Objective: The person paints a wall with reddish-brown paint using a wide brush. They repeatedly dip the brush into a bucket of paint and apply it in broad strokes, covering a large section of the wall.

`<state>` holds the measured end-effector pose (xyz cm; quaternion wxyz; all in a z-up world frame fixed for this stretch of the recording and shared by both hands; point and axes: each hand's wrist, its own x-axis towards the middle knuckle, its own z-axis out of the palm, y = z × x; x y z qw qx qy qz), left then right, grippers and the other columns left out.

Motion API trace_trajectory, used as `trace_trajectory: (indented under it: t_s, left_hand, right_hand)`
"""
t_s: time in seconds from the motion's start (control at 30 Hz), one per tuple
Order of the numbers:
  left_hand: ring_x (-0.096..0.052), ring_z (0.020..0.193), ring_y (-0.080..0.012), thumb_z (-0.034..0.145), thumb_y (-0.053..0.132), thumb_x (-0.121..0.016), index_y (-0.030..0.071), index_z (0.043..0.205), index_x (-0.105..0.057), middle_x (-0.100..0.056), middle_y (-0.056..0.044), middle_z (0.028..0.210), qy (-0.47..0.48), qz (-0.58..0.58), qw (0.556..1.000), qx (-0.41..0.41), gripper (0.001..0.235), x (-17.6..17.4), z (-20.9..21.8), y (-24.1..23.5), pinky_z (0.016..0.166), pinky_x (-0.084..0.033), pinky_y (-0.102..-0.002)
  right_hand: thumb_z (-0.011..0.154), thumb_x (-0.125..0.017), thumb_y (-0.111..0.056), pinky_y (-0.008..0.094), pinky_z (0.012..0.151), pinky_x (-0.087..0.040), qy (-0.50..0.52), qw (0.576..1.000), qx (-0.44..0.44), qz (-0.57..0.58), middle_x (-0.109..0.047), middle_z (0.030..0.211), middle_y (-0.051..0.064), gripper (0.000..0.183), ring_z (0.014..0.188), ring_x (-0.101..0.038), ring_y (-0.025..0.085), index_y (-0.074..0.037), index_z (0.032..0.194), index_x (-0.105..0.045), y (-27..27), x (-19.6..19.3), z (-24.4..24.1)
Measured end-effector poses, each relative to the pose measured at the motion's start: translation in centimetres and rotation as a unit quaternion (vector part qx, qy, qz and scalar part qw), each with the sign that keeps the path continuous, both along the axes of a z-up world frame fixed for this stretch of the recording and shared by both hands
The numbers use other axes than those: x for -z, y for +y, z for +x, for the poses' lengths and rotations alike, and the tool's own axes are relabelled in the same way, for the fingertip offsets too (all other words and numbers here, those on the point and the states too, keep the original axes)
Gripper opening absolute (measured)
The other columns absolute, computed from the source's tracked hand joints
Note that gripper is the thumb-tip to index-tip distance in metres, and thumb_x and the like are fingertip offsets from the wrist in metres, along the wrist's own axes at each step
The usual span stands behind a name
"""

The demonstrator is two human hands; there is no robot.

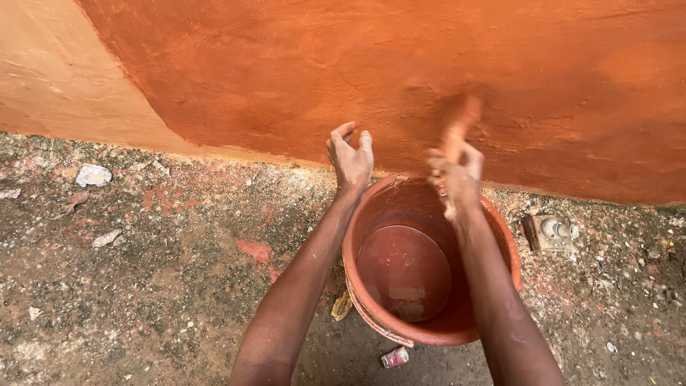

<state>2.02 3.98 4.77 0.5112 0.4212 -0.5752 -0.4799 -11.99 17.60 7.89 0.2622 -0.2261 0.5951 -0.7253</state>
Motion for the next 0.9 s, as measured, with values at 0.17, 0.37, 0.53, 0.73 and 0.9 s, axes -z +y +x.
trace_trajectory:
  t_s: [0.17,0.37,0.53,0.73,0.9]
  left_hand:
    - [-0.049,0.127,-0.0303,0.094,0.021,-0.065,0.003,0.131,-0.051,-0.048,-0.018,0.134,0.001,-0.028,1.0,-0.002,0.044,0.3,-0.6,0.5,0.111,-0.039,-0.048]
    - [-0.045,0.129,-0.0304,0.095,0.023,-0.063,0.003,0.133,-0.049,-0.045,-0.018,0.136,-0.01,-0.014,1.0,0.014,0.045,0.3,-0.5,0.3,0.11,-0.036,-0.048]
    - [-0.047,0.128,-0.0309,0.095,0.023,-0.064,0.003,0.133,-0.05,-0.046,-0.018,0.135,0.001,-0.046,0.999,-0.008,0.045,1.0,-0.1,-0.4,0.111,-0.037,-0.048]
    - [-0.048,0.128,-0.0308,0.095,0.023,-0.063,0.003,0.133,-0.05,-0.047,-0.018,0.135,0.017,-0.039,0.999,-0.024,0.045,1.5,0.8,-1.3,0.111,-0.038,-0.048]
    - [-0.048,0.128,-0.0311,0.094,0.024,-0.064,0.003,0.133,-0.05,-0.048,-0.018,0.135,0.0,-0.041,0.999,-0.024,0.046,1.3,0.5,-1.3,0.111,-0.037,-0.048]
  right_hand:
    - [0.082,-0.067,0.008,0.018,0.049,-0.049,0.088,0.975,-0.191,0.07,-0.075,0.109,0.014,0.065,0.071,-0.065,0.007,-0.012,0.142,-0.051,0.2,-1.2,2.5]
    - [0.083,-0.071,0.005,0.022,0.048,-0.051,0.121,0.982,-0.054,0.133,-0.076,0.102,0.011,0.048,0.066,-0.067,0.009,-0.014,0.127,-0.066,2.6,-2.8,-0.1]
    - [0.09,-0.07,0.006,0.018,0.041,-0.049,-0.031,0.989,0.138,-0.047,-0.075,0.097,0.015,0.043,0.058,-0.062,0.009,-0.007,0.13,-0.061,4.5,-2.1,-4.3]
    - [0.086,-0.068,0.006,0.019,0.035,-0.044,-0.091,0.98,0.164,-0.063,-0.069,0.094,0.016,0.067,0.051,-0.058,0.01,-0.012,0.138,-0.031,0.6,-0.2,-1.2]
    - [0.078,-0.06,0.014,0.02,0.049,-0.055,0.01,0.998,-0.053,-0.01,-0.071,0.118,0.023,0.071,0.072,-0.071,0.011,-0.005,0.141,-0.033,-1.8,-0.8,2.6]
